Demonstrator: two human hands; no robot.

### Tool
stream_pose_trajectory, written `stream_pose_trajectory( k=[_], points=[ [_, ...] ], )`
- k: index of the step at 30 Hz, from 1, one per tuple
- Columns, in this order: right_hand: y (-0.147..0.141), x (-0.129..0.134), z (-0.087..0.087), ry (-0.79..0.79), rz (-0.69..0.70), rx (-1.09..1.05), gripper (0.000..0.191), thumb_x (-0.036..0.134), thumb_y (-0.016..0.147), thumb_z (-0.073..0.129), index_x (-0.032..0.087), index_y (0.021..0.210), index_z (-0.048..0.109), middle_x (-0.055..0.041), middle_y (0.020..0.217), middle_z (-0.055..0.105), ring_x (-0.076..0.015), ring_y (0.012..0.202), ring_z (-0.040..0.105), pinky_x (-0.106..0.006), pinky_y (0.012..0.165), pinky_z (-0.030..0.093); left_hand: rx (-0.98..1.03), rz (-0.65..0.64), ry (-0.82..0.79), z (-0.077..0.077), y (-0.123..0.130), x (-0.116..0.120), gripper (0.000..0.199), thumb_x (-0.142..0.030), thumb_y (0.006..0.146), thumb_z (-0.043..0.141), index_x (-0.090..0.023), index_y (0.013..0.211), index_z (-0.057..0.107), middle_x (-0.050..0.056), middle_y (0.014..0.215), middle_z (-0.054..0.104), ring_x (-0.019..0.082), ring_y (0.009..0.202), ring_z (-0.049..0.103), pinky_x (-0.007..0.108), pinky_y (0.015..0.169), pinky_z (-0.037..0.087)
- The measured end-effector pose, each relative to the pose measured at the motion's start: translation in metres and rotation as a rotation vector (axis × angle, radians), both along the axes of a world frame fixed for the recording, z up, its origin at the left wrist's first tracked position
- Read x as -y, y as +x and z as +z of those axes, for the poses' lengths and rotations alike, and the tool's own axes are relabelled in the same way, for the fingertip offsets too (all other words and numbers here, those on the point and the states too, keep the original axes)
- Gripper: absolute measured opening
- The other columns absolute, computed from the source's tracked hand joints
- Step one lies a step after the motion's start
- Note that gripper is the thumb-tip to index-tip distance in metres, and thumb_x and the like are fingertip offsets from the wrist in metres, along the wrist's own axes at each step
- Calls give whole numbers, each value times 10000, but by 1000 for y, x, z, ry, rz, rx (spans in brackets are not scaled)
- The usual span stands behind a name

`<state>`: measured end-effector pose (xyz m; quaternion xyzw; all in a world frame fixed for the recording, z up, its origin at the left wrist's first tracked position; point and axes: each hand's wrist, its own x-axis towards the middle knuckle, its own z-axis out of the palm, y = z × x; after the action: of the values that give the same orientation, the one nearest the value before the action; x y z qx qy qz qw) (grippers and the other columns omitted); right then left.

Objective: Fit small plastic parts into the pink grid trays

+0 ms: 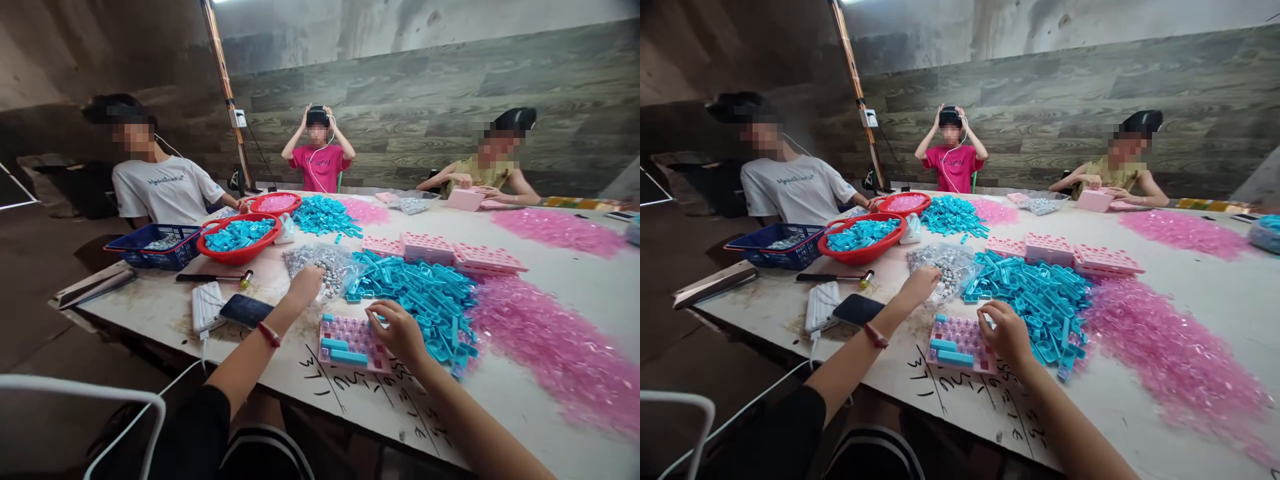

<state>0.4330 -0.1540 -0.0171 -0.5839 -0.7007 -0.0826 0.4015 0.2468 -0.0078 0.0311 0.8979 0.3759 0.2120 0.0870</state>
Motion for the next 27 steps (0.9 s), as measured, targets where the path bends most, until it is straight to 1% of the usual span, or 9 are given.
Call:
stream_pose_trajectory(
  k=[4,7,11,15,17,19,23,25,27],
  points=[
    [15,-8,-7,-34,-82,18,180,228,876,496,182,830,664,-75,893,665,-238,881,597,-369,782,483,-82,-80,-60,-25,23,-27,174,-55,790,539,-139,860,675,66,879,659,182,863,606,264,831,471],
    [15,-10,-10,-75,-22,11,202,187,870,468,185,894,669,-73,926,675,-233,921,593,-370,825,479,-91,-112,-69,-39,28,-28,175,-55,808,508,-128,837,664,70,889,653,174,845,596,254,819,465],
    [4,-9,-12,-188,92,4,226,177,854,468,194,941,676,-66,945,682,-216,903,615,-339,801,489,-73,-127,-70,-42,24,-24,178,-88,832,490,-119,767,653,82,863,643,175,793,596,258,779,471],
    [-1,-7,-12,-251,55,-25,220,222,853,488,198,944,686,-53,856,697,-209,781,642,-322,716,492,-12,-118,-45,-35,18,-19,181,-38,780,501,-127,794,658,77,864,646,189,828,606,277,799,476],
    [1,-8,-11,-241,20,-70,217,247,853,496,191,935,689,-41,770,689,-191,675,629,-310,665,489,38,-110,-18,-27,15,-17,212,-5,748,499,-133,807,657,74,873,645,199,864,606,293,822,476],
    [4,-9,-10,-210,13,-114,218,251,851,496,189,933,688,-41,768,685,-182,656,618,-308,665,495,96,-105,15,-16,10,-13,250,27,724,490,-134,825,653,70,886,641,200,886,602,301,836,477],
    [9,-17,-11,-148,65,-109,258,187,833,479,208,1002,674,-64,999,681,-220,943,606,-378,849,492,252,-161,66,12,-1,3,246,16,748,516,-142,890,639,47,917,628,156,844,601,259,800,489],
    [10,-22,-13,-148,98,-65,320,146,829,463,210,1078,652,-69,1096,657,-229,1058,563,-424,928,458,374,-293,76,21,-5,13,195,-12,763,543,-145,867,640,39,897,624,144,830,595,253,779,493],
    [10,-27,-16,-179,116,-14,374,119,837,440,199,1156,619,-75,1174,626,-235,1132,524,-449,973,430,449,-433,42,24,-7,24,163,-35,775,550,-145,849,646,45,898,622,147,859,590,262,780,494]
  ],
)
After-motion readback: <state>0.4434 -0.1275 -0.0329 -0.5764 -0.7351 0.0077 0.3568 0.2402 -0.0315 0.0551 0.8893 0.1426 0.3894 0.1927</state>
